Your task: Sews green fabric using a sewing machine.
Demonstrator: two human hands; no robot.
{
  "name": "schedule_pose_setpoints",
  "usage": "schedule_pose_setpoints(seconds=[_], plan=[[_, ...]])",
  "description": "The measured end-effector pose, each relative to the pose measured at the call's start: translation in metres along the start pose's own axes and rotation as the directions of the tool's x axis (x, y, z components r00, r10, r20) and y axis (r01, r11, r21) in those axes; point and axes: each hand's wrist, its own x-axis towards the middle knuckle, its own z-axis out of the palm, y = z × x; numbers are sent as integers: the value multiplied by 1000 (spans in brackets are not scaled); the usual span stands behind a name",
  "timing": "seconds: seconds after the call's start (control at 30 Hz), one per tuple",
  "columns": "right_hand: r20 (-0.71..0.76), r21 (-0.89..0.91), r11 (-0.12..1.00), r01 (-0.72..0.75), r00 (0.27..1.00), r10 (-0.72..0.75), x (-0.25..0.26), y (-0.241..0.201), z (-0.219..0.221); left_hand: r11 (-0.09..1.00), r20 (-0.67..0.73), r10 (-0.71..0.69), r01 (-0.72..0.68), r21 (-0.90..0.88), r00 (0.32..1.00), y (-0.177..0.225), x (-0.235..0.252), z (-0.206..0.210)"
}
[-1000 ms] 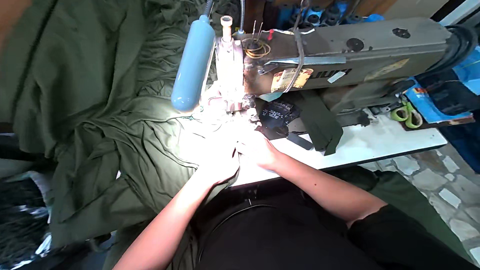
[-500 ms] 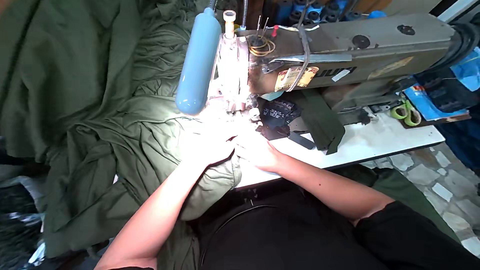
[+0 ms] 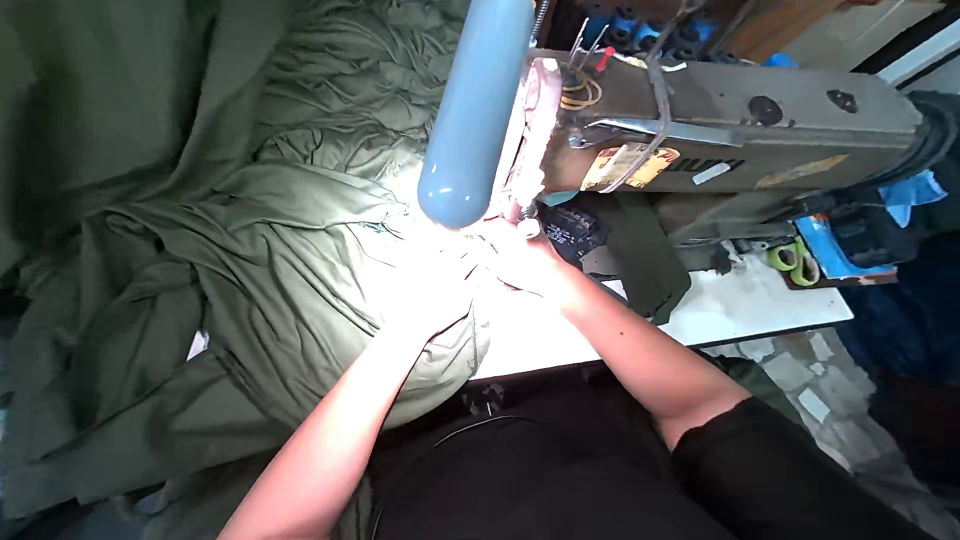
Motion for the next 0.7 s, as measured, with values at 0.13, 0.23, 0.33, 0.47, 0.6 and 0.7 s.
schedule_pose_setpoints(seconds=[0.13,0.23,0.33,0.47,0.6,0.7], plan=[[33,-15,1000,-9,999,10,3,2,-3,999,-21,-38,38,-31,999,2,3,5],[50,-9,999,-52,997,53,4,4,-3,997,-1,-78,78,-20,997,2,3,5],[78,9,997,-83,994,82,5,1,-7,996,-21,-88,88,-10,996,3,4,7],[80,-2,998,-64,995,64,6,-5,-16,994,-36,-108,109,21,994,3,6,7],[30,3,1000,-21,999,20,6,2,-8,991,-35,-131,132,24,991,6,8,5],[73,1,997,-72,995,72,8,3,-6,989,-20,-142,143,34,990,5,8,4]])
